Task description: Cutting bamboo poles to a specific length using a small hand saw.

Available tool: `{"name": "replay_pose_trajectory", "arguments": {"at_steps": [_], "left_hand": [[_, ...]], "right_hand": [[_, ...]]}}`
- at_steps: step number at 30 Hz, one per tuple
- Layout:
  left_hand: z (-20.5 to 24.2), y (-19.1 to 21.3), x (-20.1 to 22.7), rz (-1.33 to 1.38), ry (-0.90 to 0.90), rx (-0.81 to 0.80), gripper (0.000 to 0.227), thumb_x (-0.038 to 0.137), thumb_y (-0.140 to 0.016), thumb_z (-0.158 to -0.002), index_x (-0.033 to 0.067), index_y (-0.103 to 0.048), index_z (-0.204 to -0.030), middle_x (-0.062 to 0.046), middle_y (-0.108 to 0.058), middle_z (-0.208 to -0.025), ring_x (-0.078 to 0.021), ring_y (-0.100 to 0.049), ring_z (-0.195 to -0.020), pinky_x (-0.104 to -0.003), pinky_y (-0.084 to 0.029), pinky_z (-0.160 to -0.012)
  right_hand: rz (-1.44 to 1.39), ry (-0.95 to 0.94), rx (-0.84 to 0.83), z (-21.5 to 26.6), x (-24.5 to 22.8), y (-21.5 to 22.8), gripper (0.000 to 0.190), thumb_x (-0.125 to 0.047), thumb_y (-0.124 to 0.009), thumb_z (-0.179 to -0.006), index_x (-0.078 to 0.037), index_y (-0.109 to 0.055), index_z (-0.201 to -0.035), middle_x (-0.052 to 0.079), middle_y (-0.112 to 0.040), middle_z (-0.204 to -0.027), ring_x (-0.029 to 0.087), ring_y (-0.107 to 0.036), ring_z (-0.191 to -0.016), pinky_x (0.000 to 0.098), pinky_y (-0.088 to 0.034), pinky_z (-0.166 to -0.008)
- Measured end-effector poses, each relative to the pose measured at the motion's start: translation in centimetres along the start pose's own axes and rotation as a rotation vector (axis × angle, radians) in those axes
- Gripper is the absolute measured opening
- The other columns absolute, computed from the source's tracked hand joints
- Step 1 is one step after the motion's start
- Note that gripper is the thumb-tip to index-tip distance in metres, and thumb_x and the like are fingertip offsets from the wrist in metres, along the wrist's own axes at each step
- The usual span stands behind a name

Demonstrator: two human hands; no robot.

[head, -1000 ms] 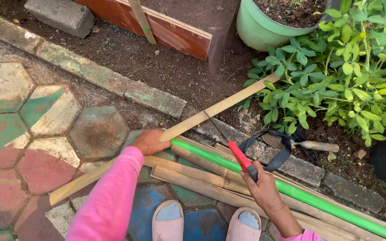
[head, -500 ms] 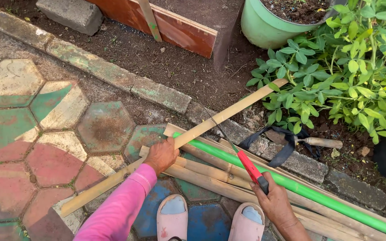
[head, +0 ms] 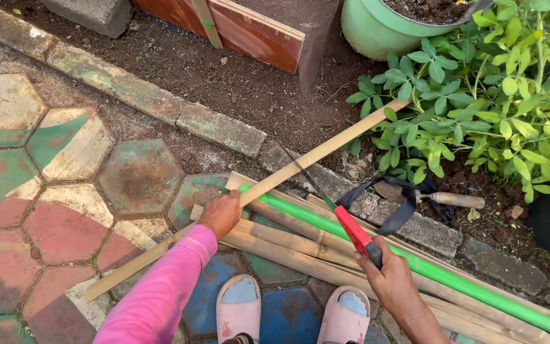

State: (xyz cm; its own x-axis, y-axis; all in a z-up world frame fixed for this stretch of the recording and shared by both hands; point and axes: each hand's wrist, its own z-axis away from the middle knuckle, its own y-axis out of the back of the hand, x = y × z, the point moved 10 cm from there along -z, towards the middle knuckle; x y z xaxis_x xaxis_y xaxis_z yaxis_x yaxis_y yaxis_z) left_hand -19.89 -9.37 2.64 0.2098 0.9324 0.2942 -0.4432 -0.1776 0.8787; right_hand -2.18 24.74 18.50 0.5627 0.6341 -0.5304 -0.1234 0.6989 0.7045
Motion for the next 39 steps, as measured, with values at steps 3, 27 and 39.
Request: {"name": "replay_pose_trajectory", "arguments": {"at_steps": [3, 27, 39], "left_hand": [[-0.8, -0.5, -0.9, -0.019, 0.014, -0.002, 0.02, 0.023, -0.057, -0.097, 0.0037, -0.06, -0.101, -0.024, -0.074, -0.086, -0.0439, -0.073, -0.085, -0.056, -0.059, -0.077], [-0.2, 0.0, -0.6, -0.072, 0.048, 0.02, 0.028, 0.03, -0.06, -0.096, 0.0038, -0.061, -0.107, -0.024, -0.074, -0.092, -0.0445, -0.072, -0.091, -0.055, -0.058, -0.082], [0.4, 1.0, 0.3, -0.022, 0.067, 0.005, 0.035, 0.037, -0.056, -0.101, 0.0042, -0.06, -0.111, -0.024, -0.074, -0.095, -0.0445, -0.072, -0.093, -0.056, -0.057, -0.084]], "right_hand": [[-0.061, 0.074, -0.004, 0.4, -0.2, 0.7, 0.037, -0.035, -0.07, -0.087, -0.007, -0.063, -0.108, 0.016, -0.062, -0.056, 0.033, -0.064, -0.053, 0.0439, -0.051, -0.058], [0.009, 0.047, -0.01, 1.7, -0.1, 1.5, 0.047, -0.038, -0.07, -0.084, -0.006, -0.061, -0.118, 0.024, -0.068, -0.068, 0.044, -0.069, -0.07, 0.0484, -0.051, -0.069], [0.005, 0.035, -0.035, 3.3, -1.6, 3.5, 0.04, -0.037, -0.069, -0.087, -0.004, -0.063, -0.109, 0.022, -0.066, -0.064, 0.041, -0.067, -0.064, 0.0467, -0.051, -0.067]]}}
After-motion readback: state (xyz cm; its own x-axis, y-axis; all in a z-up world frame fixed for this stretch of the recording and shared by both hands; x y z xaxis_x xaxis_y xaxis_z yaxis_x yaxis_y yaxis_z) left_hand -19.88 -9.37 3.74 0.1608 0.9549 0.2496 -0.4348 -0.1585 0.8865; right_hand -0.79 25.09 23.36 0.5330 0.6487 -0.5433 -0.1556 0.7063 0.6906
